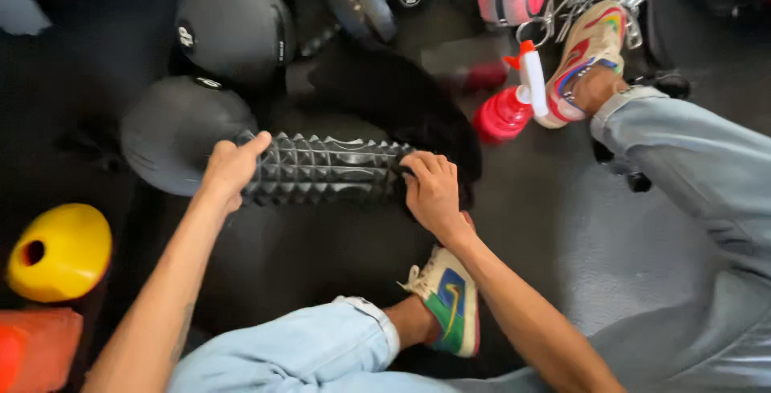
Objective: The person wipes a black spiked foam roller using a black cloth, moving the cloth across the textured surface while sitting among gym equipment.
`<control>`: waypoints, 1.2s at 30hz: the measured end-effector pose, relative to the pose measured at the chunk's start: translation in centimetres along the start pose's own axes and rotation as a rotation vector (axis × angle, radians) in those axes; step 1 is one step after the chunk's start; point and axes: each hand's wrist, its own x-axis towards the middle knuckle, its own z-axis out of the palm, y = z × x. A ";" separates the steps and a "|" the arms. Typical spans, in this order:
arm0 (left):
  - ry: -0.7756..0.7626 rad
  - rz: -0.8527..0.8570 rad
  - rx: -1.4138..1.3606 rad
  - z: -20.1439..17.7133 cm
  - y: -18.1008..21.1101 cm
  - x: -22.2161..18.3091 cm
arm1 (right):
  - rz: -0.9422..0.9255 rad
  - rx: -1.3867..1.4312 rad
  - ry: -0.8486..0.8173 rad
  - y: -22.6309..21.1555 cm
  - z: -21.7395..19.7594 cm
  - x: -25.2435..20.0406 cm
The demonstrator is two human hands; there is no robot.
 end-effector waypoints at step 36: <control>-0.267 0.176 0.082 -1.6 3.6 -5.0 | -0.160 0.100 -0.186 -4.1 -4.5 3.8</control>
